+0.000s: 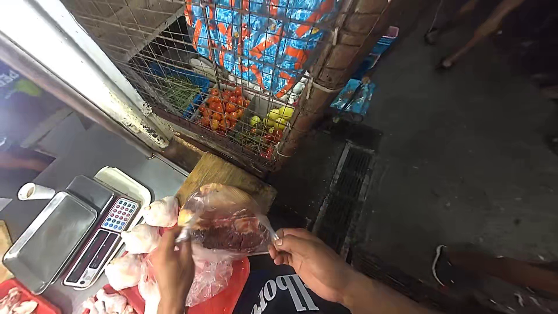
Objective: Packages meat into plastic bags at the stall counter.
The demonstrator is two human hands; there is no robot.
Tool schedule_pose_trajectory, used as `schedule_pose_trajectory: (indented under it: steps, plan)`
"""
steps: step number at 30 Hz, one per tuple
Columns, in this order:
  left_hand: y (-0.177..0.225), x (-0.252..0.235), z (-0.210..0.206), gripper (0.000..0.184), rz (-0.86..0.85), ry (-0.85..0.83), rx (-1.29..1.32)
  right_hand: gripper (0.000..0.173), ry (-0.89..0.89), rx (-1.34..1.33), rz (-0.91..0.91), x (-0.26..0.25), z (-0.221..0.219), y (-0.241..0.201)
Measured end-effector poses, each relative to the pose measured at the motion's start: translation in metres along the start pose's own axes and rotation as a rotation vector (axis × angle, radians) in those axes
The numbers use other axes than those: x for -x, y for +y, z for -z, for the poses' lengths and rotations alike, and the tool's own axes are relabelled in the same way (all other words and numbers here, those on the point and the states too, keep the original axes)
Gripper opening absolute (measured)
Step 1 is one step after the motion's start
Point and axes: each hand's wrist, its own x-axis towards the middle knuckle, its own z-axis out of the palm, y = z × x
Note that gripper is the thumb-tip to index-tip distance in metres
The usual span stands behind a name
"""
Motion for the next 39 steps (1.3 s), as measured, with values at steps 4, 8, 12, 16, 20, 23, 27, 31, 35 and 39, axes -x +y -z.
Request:
schedule_pose_trajectory:
  steps: [4, 8, 12, 16, 20, 23, 27, 31, 35, 39]
  plan:
    - [0.021, -0.006, 0.039, 0.027, 0.341, 0.043, 0.807, 0.027, -0.044, 0.260, 0.159, -0.009, -0.004, -0.001]
    - [0.047, -0.041, 0.064, 0.032, 0.290, 0.077, 0.876, 0.027, -0.059, 0.357, 0.350, -0.014, -0.031, -0.054]
    - [0.070, -0.057, 0.101, 0.029, 0.158, 0.031, 0.999, 0.032, -0.104, 0.390, 0.621, -0.010, -0.047, -0.117]
    - [0.076, -0.055, 0.101, 0.030, 0.256, -0.013, 1.108, 0.030, -0.080, 0.269, 0.671, -0.026, -0.058, -0.131]
    - [0.065, -0.035, 0.060, 0.035, 0.353, -0.048, 1.017, 0.025, 0.093, 0.358, 0.519, -0.068, -0.053, -0.121]
    - [0.071, -0.034, 0.059, 0.031, 0.201, -0.100, 1.079, 0.027, 0.104, 0.443, 0.594, -0.067, -0.054, -0.140]
    - [0.085, -0.028, 0.076, 0.031, 0.083, -0.183, 1.068, 0.030, 0.032, 0.556, 0.735, -0.060, -0.070, -0.156]
    - [0.077, -0.007, 0.042, 0.034, 0.105, -0.275, 0.904, 0.025, 0.007, 0.920, 0.666, -0.085, -0.077, -0.130]
    - [0.060, -0.013, 0.023, 0.032, 0.103, -0.262, 0.769, 0.029, -0.175, 1.140, 0.896, -0.117, -0.077, -0.057]
    - [0.072, -0.032, 0.026, 0.030, -0.139, -0.552, 0.081, 0.035, -0.376, 1.322, 0.915, -0.133, -0.071, -0.024]
